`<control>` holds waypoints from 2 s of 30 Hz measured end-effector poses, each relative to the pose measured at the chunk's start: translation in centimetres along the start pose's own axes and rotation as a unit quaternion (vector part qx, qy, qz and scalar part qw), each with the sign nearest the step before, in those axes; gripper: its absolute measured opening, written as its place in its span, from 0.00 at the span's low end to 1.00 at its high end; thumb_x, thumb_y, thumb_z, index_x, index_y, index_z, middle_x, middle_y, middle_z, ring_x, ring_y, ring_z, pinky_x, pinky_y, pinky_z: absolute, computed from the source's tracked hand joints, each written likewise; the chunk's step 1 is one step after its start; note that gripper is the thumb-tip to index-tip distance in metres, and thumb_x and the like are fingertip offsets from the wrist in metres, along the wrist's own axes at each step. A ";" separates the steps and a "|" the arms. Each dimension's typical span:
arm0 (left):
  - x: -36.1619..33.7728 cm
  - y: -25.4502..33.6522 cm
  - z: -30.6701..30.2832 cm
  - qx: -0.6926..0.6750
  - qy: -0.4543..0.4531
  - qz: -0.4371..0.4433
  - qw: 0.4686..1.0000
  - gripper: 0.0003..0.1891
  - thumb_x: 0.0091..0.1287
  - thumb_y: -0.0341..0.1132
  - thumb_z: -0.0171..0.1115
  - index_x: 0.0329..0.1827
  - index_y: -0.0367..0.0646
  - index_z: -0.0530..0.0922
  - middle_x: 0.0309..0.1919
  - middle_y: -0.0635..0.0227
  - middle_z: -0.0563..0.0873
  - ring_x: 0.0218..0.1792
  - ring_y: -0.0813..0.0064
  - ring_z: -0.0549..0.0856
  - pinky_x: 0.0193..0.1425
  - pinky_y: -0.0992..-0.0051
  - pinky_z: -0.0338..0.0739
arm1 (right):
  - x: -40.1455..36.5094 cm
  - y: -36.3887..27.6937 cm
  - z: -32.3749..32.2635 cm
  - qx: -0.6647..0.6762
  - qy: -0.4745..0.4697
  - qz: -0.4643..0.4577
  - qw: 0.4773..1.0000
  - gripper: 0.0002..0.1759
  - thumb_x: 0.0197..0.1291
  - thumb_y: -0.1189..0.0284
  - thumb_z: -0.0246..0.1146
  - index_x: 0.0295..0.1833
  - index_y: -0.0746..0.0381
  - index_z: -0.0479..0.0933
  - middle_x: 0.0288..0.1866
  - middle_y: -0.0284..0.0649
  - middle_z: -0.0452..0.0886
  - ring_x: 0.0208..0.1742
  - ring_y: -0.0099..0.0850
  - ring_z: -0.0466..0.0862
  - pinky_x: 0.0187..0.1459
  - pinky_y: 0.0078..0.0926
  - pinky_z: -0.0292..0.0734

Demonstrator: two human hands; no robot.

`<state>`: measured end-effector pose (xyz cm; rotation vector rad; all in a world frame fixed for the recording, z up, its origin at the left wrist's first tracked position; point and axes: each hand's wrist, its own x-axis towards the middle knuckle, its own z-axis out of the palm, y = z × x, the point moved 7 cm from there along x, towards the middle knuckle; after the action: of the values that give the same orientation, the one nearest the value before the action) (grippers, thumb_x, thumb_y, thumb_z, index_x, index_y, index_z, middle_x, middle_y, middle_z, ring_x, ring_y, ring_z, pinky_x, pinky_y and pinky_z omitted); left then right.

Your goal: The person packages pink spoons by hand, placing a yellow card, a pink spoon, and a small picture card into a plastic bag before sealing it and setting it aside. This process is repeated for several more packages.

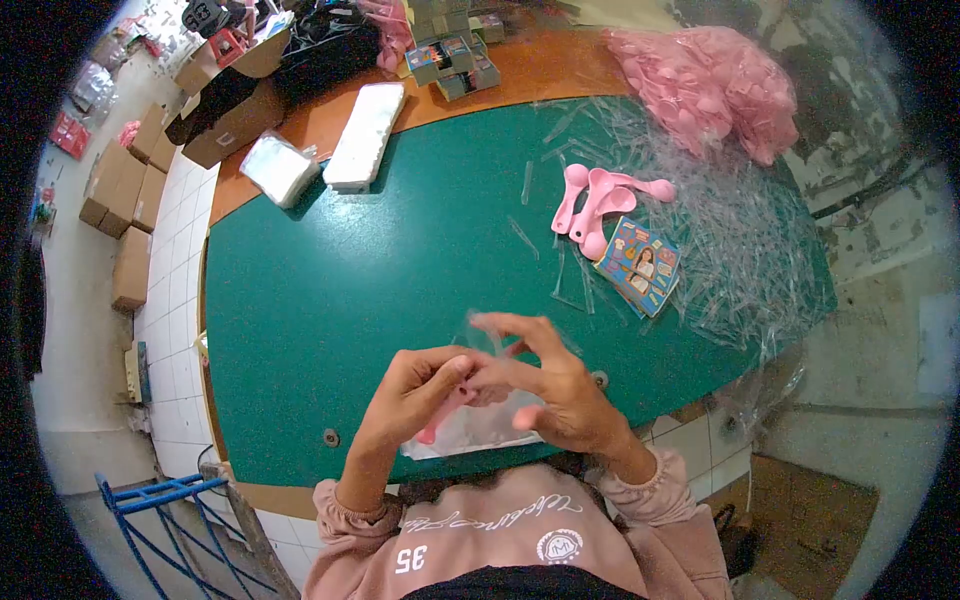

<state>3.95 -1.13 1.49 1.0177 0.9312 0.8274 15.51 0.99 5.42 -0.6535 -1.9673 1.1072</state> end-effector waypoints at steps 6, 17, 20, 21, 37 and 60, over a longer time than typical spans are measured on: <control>-1.4 -0.1 -1.3 -0.073 0.052 0.003 0.996 0.15 0.71 0.31 0.44 0.49 0.30 0.76 0.39 0.58 0.84 0.39 0.79 0.82 0.43 0.81 0.76 | -0.9 4.2 -13.4 -0.353 0.152 0.144 0.912 0.15 0.52 0.65 0.63 0.42 0.62 0.78 0.48 0.44 0.74 0.49 0.36 0.75 0.49 0.32 0.70; -1.6 -0.6 -0.3 -0.049 0.029 0.008 0.998 0.14 0.70 0.31 0.45 0.51 0.30 0.75 0.39 0.57 0.84 0.43 0.73 0.83 0.46 0.79 0.76 | -3.3 11.3 -19.9 -0.366 0.153 0.273 0.877 0.13 0.45 0.81 0.61 0.40 0.66 0.76 0.29 0.39 0.79 0.30 0.27 0.78 0.36 0.23 0.73; -1.8 -0.3 -0.6 -0.041 0.039 0.009 0.998 0.14 0.70 0.30 0.45 0.50 0.30 0.75 0.39 0.56 0.84 0.43 0.72 0.83 0.46 0.78 0.76 | -3.5 12.5 -21.1 -0.317 0.132 0.295 0.892 0.10 0.46 0.80 0.61 0.38 0.66 0.77 0.28 0.36 0.79 0.29 0.24 0.77 0.35 0.21 0.73; -1.8 -0.2 -0.5 -0.041 0.038 0.009 0.998 0.14 0.70 0.30 0.45 0.50 0.30 0.75 0.39 0.56 0.84 0.43 0.72 0.83 0.46 0.78 0.76 | -3.8 13.4 -21.8 -0.276 0.120 0.304 0.904 0.10 0.47 0.79 0.62 0.39 0.65 0.77 0.30 0.35 0.79 0.31 0.24 0.78 0.37 0.22 0.72; -2.6 -0.4 -0.7 -0.043 0.059 -0.017 0.997 0.14 0.70 0.29 0.44 0.50 0.30 0.75 0.39 0.55 0.83 0.43 0.71 0.83 0.46 0.78 0.77 | -2.5 14.0 -21.0 -0.229 0.076 0.293 0.925 0.10 0.47 0.76 0.64 0.38 0.65 0.79 0.28 0.35 0.81 0.30 0.22 0.79 0.37 0.21 0.73; -2.5 -0.7 -0.4 -0.039 0.045 -0.035 0.998 0.15 0.71 0.30 0.43 0.52 0.30 0.74 0.41 0.57 0.83 0.44 0.73 0.82 0.47 0.80 0.76 | -0.8 9.5 -22.2 -0.312 -0.019 0.231 0.921 0.19 0.54 0.67 0.61 0.51 0.61 0.75 0.57 0.48 0.73 0.59 0.42 0.71 0.59 0.36 0.64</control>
<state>2.70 -3.44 1.32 0.8807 0.9981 0.8506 34.72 15.57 4.12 -1.5049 -2.2723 0.7243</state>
